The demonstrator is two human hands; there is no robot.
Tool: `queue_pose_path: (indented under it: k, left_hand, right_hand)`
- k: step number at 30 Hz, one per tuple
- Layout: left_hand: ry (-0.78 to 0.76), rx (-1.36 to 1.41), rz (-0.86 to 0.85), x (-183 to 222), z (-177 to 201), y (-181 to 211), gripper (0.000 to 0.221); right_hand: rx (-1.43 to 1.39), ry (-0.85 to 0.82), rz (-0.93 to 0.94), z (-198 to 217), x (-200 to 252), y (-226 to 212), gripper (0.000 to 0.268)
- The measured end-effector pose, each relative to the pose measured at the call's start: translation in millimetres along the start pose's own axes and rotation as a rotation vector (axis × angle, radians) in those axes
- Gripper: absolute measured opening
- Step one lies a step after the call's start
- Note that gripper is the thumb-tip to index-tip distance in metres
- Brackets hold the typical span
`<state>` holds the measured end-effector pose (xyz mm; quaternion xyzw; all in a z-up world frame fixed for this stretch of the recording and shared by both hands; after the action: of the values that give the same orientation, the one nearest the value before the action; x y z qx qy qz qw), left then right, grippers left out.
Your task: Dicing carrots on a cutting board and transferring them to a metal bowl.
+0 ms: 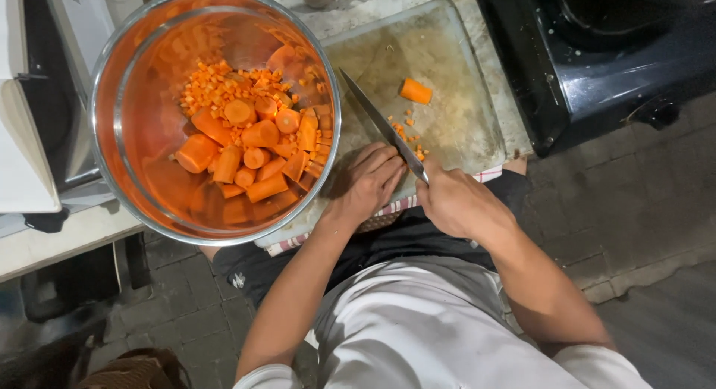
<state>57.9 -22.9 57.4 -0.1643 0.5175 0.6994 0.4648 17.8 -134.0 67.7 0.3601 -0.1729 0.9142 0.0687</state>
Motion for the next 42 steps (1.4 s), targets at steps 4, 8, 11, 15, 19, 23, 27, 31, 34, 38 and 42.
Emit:
queue_pose_path:
  k: [4,8,11,15,19,23,27,31,34,38,42]
  left_hand:
    - [-0.027,-0.009,0.004,-8.2,6.4,5.5,0.008]
    - [-0.06,0.007,0.018,-11.8,8.0,6.7,0.008]
    - [-0.073,-0.007,0.013,-6.0,4.4,0.5,0.01]
    - [-0.067,-0.026,-0.011,1.8,-0.6,2.9,0.01]
    - [-0.025,-0.14,-0.024,-3.3,-2.4,5.7,0.009]
    - [0.092,-0.323,-0.005,-1.2,2.9,5.4,0.01]
    - [0.233,-0.26,0.018,5.5,18.1,15.3,0.012]
    - [0.107,-0.239,-0.066,-10.5,3.0,47.7,0.033]
    - [-0.125,-0.222,0.011,-19.1,-21.5,46.1,0.054]
    - [-0.313,-0.26,0.074,-13.6,-47.0,28.5,0.063]
    - [-0.368,-0.338,0.055,-10.8,-55.8,20.4,0.063]
  right_hand:
    - [-0.014,0.006,-0.01,0.9,1.5,-5.4,0.038]
    - [0.065,0.087,-0.034,-30.1,-24.9,1.7,0.038]
    - [0.071,0.179,-0.019,-24.5,-19.2,-3.9,0.029]
    - [0.059,0.203,0.002,-14.6,-10.0,-0.4,0.033]
    - [0.104,0.238,-0.02,-3.9,-6.9,11.6,0.034]
    - [0.163,0.482,-0.002,6.0,6.4,27.6,0.032]
    - [0.179,0.631,0.05,19.6,29.7,29.1,0.032]
    - [0.12,0.647,0.132,9.5,28.3,37.6,0.037]
    - [0.047,0.599,0.14,2.8,25.3,41.7,0.039]
    - [-0.002,0.642,0.166,-6.6,26.8,55.8,0.04]
    - [0.044,0.741,0.201,0.3,49.9,50.8,0.035]
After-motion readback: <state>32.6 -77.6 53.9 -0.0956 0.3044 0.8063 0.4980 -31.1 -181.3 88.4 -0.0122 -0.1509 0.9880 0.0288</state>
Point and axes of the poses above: each hand's wrist, its own x-axis away from the middle knuckle, its own z-axis out of the back of the hand, y = z × x, the point moved 9 cm from there along -x, towards the middle knuckle, and after that the axes turned 11 degrees about x, right-handed, at the moved point
